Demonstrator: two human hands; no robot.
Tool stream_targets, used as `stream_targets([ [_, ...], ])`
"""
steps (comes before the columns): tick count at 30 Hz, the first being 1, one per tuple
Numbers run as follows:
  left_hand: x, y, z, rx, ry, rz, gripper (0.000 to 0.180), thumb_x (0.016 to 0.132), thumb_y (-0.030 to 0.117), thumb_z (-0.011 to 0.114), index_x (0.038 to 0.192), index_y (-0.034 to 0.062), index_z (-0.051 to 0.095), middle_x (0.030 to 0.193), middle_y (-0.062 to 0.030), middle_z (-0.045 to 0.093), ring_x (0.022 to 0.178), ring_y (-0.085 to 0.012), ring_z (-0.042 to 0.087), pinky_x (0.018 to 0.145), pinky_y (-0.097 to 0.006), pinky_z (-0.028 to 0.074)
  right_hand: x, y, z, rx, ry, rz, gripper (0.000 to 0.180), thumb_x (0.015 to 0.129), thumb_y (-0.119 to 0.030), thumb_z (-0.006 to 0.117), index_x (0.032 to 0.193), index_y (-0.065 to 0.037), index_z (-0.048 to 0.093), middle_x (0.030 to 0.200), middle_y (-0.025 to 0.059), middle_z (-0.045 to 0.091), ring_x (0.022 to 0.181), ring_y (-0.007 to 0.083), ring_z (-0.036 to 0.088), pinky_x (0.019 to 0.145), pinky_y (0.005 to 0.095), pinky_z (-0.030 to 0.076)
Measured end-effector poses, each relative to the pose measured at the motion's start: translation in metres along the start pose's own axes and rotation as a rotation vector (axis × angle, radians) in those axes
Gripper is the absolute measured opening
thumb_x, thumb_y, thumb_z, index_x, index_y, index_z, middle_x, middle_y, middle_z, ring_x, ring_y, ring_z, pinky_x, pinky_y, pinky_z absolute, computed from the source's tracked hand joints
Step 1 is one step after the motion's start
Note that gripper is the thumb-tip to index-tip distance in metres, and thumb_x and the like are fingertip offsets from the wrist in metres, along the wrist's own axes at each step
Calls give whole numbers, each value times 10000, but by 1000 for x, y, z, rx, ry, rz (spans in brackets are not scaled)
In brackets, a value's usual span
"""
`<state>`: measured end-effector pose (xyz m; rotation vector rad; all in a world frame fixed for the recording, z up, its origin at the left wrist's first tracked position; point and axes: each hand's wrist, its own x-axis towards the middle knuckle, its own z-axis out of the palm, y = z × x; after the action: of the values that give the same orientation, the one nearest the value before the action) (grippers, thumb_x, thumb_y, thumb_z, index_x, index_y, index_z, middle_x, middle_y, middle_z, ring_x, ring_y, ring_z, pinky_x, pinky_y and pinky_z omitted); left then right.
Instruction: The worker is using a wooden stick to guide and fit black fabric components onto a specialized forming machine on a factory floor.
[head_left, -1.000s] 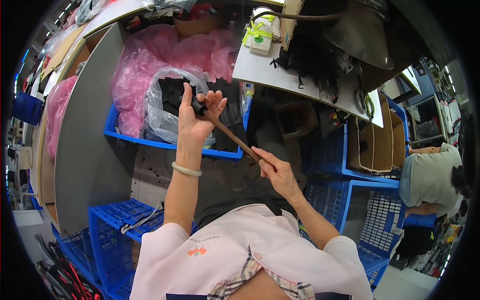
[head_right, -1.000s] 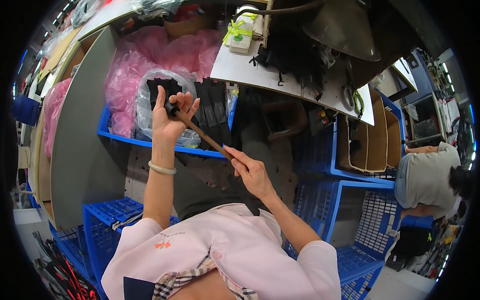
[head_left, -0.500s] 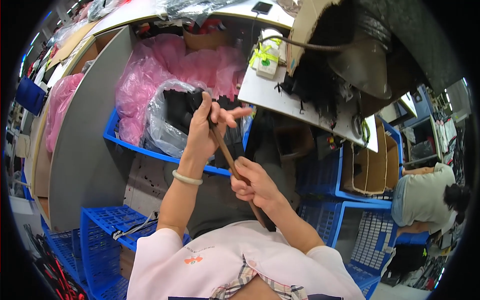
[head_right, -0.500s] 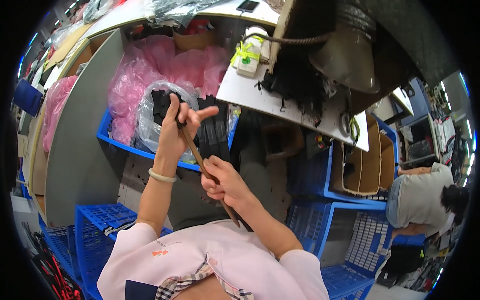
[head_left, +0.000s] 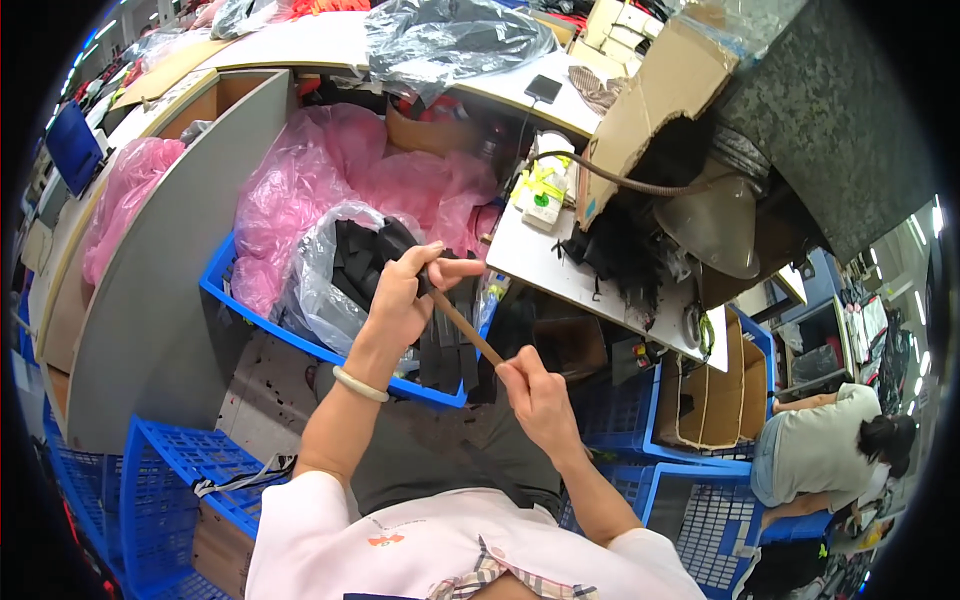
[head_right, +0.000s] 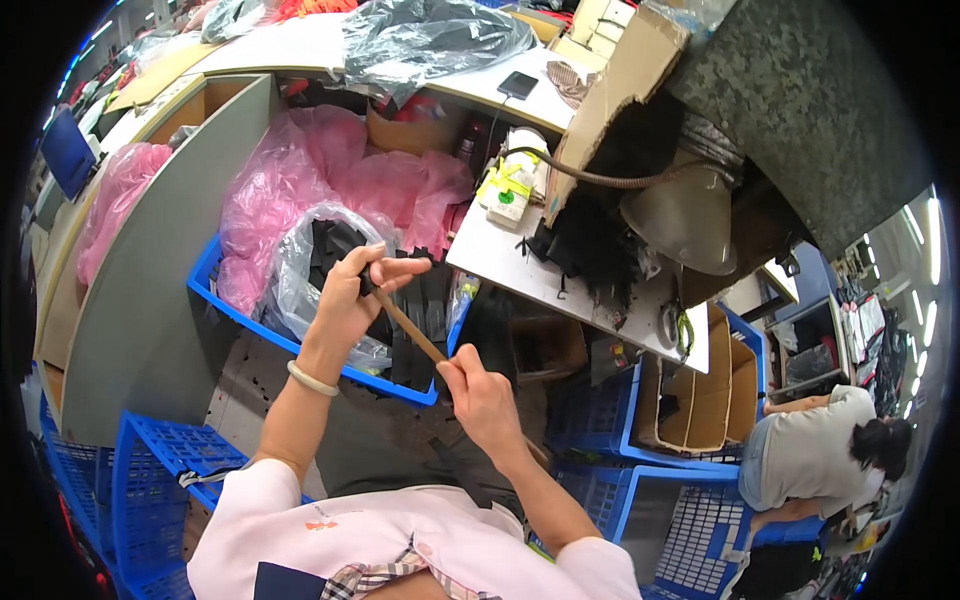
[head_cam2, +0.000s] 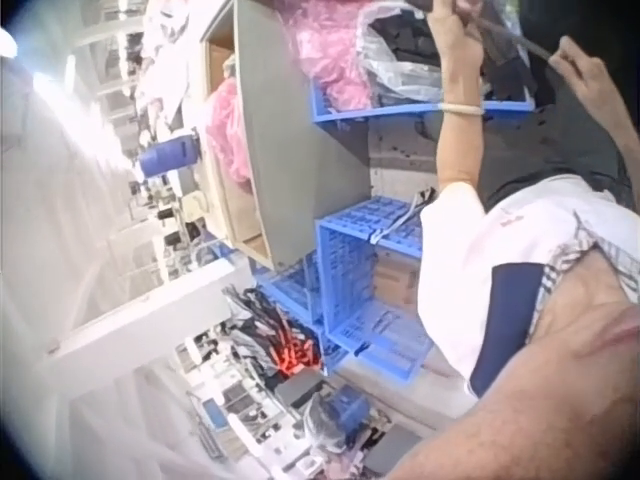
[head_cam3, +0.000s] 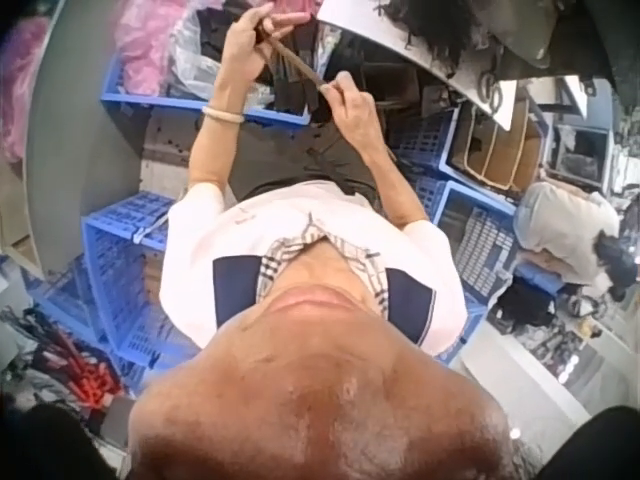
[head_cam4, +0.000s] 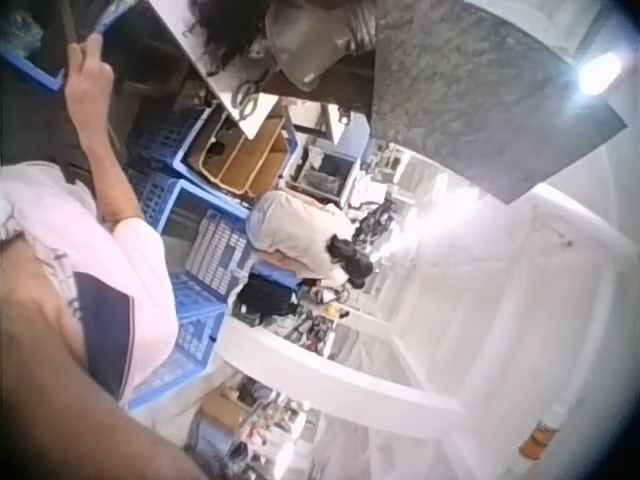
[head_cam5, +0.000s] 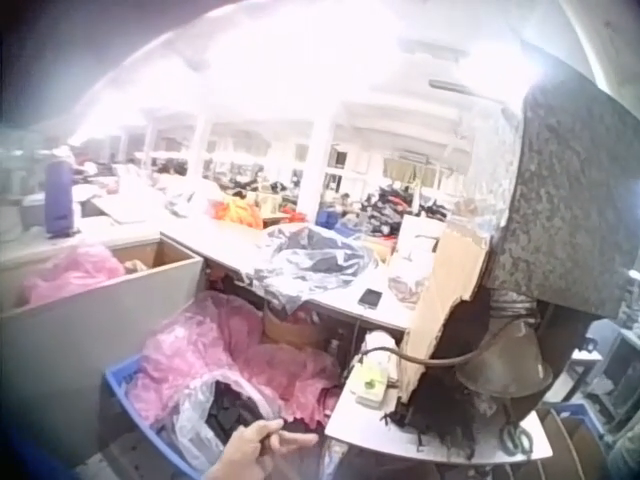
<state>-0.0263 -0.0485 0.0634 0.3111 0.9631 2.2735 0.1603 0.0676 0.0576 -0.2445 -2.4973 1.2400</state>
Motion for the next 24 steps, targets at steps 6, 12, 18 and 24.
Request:
stream_targets([
  [6,-13,-39,24,87,69,-46,347,914,199,490,625,11,532,1069,-256,630,1071,-237,576,962,-354,383,36,-6,26,532,-10,232,118,950,-135,497,868,-60,458,584,-20,416,465,50,386,414,208,290],
  [12,-16,-36,30,89,-69,-115,394,923,286,510,678,-14,584,1017,-243,649,970,-243,619,757,-327,508,30,-21,28,566,16,308,164,951,-189,516,866,-64,454,576,-24,438,445,31,349,386,186,230],
  [18,-14,-33,26,67,-176,87,636,968,479,371,922,-85,661,1036,-214,649,1076,-260,583,980,-372,412,16,-9,16,911,-75,532,172,957,-225,517,862,-94,459,576,10,439,416,20,296,371,166,201],
  [24,-15,-41,34,437,-192,268,762,961,564,218,1036,-54,656,1103,-174,639,1082,-252,582,1030,-355,348,-3,-10,12,1234,-76,563,208,954,-250,529,821,-114,444,578,4,436,431,34,321,368,166,207],
])
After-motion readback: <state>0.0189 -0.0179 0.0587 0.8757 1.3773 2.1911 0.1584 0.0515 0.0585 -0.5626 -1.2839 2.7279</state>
